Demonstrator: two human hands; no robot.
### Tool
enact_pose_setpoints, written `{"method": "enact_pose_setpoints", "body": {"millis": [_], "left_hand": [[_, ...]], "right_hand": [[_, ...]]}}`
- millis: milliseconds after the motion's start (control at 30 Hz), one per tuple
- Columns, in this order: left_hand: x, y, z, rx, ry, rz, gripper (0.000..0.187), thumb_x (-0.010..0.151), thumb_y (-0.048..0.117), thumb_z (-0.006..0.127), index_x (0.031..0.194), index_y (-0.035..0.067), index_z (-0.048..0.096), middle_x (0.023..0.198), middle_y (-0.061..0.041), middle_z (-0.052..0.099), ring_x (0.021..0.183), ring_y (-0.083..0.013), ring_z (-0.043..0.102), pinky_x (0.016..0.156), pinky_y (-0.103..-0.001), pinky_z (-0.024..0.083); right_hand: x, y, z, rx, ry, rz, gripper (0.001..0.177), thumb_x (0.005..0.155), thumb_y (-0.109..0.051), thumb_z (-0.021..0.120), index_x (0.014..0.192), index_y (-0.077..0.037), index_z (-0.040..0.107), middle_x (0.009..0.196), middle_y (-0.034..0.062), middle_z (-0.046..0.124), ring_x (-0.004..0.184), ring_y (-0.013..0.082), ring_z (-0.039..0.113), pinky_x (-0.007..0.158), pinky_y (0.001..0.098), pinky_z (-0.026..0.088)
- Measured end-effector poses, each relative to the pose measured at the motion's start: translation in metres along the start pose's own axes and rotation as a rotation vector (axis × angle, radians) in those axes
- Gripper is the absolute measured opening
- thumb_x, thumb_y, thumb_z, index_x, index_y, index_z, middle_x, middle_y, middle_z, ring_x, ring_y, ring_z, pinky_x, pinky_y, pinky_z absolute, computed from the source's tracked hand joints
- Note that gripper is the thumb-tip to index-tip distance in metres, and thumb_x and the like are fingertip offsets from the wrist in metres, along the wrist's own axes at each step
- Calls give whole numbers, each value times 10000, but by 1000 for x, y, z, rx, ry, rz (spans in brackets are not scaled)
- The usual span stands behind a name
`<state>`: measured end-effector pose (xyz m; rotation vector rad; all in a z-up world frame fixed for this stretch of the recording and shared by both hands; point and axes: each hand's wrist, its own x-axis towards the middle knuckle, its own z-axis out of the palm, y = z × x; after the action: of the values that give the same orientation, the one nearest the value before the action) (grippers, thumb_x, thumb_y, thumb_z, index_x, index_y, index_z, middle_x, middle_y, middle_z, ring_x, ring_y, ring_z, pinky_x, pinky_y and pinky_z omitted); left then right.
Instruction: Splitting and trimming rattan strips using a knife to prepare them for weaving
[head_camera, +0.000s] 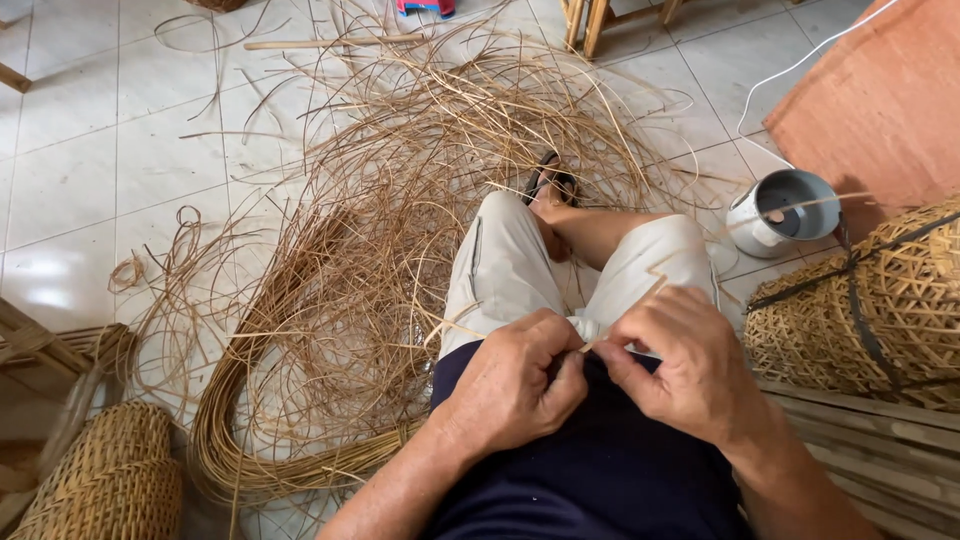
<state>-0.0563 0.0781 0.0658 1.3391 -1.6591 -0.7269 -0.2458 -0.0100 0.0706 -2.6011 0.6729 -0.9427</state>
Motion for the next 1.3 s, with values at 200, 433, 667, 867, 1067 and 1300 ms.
{"method": "enact_pose_setpoints", "body": {"millis": [200,433,667,867,1067,1300], "left_hand": [[-2,-8,9,78,-79,125,85,949,110,547,904,38,552,814,-149,587,708,-362,598,710,-443,500],[-6,-9,3,177,-210,182,139,1036,131,506,947,29,537,872,-154,591,792,-368,601,763,-456,490],[-12,-10,1,242,-307,248,130,1064,115,485,972,34,527,876,-141,564,787,-354,598,771,-464,493],[-17,-15,6,281,-297,216,150,1052,135,491,937,46,530,869,-151,573,764,-369,597,753,-484,488],[-18,-22,13,323,-270,237,152,1033,129,490,899,63,518,858,-141,560,745,-360,585,742,-473,485],[-16,-28,18,346,-240,216,95,978,96,529,891,61,520,839,-154,588,728,-372,613,708,-477,495]], "right_hand": [[-7,-1,-3,-18,-300,23,232,998,-192,550,783,-108,523,715,66,572,664,283,551,651,428,429],[-13,9,-3,313,-548,211,157,1017,-271,554,997,-130,621,901,41,684,845,229,670,804,358,512],[-14,12,-2,364,-633,217,203,1040,-309,529,925,-157,597,815,8,628,758,201,618,741,345,494],[-22,12,9,258,-644,216,166,1011,-267,528,908,-136,530,824,44,582,762,242,582,723,399,460],[-24,4,17,166,-517,144,105,906,-152,550,835,-107,489,781,89,572,748,292,566,724,433,447],[-31,4,32,65,-394,47,111,854,-118,556,800,-94,462,750,115,513,722,320,524,716,452,440]]}}
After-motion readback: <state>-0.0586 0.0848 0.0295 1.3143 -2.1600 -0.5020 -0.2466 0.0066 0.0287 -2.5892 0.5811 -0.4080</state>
